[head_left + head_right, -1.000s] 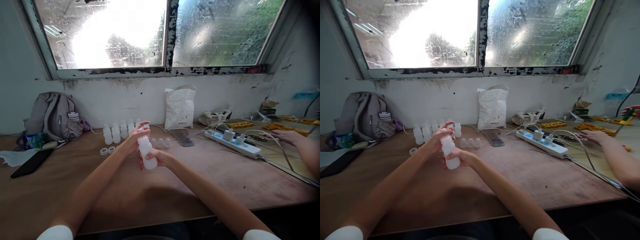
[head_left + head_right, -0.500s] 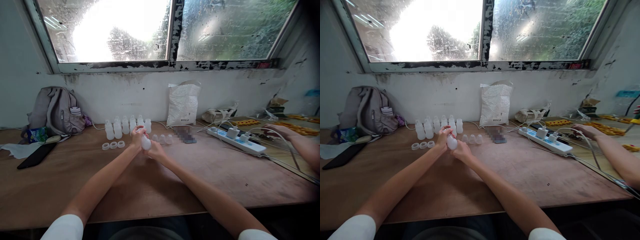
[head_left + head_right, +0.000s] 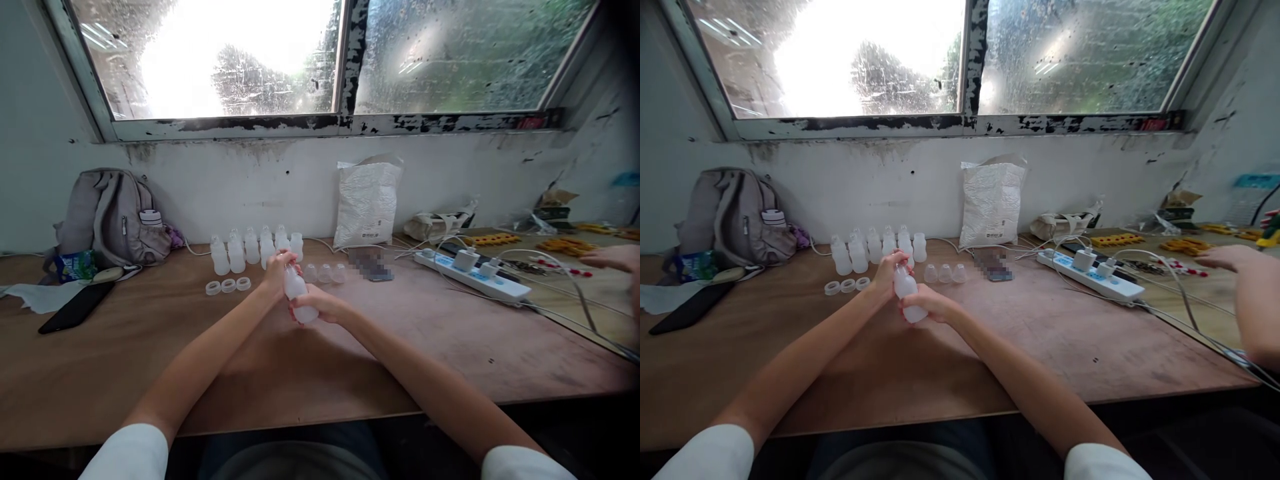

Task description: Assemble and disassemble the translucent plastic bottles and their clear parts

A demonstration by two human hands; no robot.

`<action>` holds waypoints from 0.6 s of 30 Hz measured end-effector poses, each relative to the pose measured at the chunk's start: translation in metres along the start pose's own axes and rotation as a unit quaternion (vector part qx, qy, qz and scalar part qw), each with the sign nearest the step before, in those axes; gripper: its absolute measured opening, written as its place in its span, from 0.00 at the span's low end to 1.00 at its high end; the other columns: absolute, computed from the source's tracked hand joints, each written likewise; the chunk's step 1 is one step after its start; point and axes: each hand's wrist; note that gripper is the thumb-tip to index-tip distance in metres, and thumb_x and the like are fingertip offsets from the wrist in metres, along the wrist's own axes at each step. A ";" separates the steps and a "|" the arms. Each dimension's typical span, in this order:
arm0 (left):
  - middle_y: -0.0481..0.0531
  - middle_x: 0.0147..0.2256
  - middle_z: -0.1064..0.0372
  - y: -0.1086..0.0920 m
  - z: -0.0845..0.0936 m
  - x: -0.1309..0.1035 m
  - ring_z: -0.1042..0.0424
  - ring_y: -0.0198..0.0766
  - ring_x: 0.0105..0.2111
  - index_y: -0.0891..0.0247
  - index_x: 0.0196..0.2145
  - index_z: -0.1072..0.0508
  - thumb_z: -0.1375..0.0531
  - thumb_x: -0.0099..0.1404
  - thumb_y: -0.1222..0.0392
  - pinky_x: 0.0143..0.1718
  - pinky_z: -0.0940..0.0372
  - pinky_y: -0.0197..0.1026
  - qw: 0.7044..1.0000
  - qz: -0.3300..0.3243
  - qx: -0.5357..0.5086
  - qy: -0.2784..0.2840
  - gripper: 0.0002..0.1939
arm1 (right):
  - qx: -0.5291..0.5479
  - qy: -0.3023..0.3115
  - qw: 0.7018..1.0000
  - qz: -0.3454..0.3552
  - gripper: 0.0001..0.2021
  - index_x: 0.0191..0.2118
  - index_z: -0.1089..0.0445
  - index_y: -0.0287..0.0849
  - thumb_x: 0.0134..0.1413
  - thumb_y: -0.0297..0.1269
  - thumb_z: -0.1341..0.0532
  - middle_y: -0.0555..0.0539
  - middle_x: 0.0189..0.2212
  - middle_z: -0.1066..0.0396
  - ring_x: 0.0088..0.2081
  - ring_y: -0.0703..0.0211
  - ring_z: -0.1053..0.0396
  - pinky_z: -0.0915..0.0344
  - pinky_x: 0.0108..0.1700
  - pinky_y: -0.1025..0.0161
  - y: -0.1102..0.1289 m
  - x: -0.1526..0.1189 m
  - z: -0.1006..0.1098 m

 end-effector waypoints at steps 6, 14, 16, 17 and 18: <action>0.39 0.13 0.46 0.015 0.007 0.011 0.42 0.28 0.12 0.63 0.21 0.42 0.43 0.41 0.67 0.16 0.45 0.32 0.991 -0.051 0.010 -0.121 0.09 | -0.392 -0.245 0.886 0.018 0.15 0.31 0.39 0.39 0.31 0.34 0.39 0.48 0.27 0.34 0.28 0.58 0.36 0.46 0.26 0.67 -0.008 0.015 0.002; 0.40 0.17 0.42 0.003 -0.009 0.002 0.39 0.28 0.16 0.62 0.25 0.40 0.38 0.42 0.59 0.20 0.44 0.32 0.980 -0.089 -0.005 -0.178 0.14 | -0.536 -0.364 0.761 0.029 0.13 0.37 0.42 0.42 0.43 0.36 0.43 0.42 0.35 0.33 0.36 0.52 0.35 0.45 0.31 0.64 0.003 0.007 -0.007; 0.40 0.19 0.42 -0.005 -0.008 0.004 0.39 0.27 0.17 0.62 0.25 0.40 0.37 0.42 0.58 0.21 0.43 0.33 0.979 -0.093 -0.021 -0.182 0.16 | -0.510 -0.356 0.783 0.022 0.14 0.37 0.41 0.42 0.41 0.38 0.41 0.43 0.33 0.32 0.35 0.52 0.35 0.45 0.31 0.64 0.001 0.006 -0.002; 0.41 0.19 0.42 -0.009 -0.005 0.007 0.38 0.27 0.18 0.62 0.25 0.40 0.36 0.42 0.58 0.22 0.43 0.32 0.978 -0.098 -0.031 -0.184 0.16 | -0.486 -0.347 0.802 0.020 0.16 0.37 0.40 0.42 0.39 0.39 0.40 0.44 0.32 0.32 0.34 0.52 0.34 0.45 0.30 0.64 -0.001 0.007 0.002; 0.41 0.20 0.42 -0.014 -0.001 0.010 0.38 0.27 0.19 0.62 0.25 0.40 0.37 0.42 0.57 0.23 0.43 0.32 0.977 -0.105 -0.038 -0.183 0.16 | -0.457 -0.338 0.823 0.022 0.17 0.36 0.39 0.42 0.37 0.40 0.39 0.45 0.30 0.32 0.33 0.53 0.34 0.44 0.30 0.64 -0.003 0.008 0.008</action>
Point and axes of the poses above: each hand's wrist, its own x-axis towards the middle knuckle, its own z-axis out of the back of the hand, y = z × x
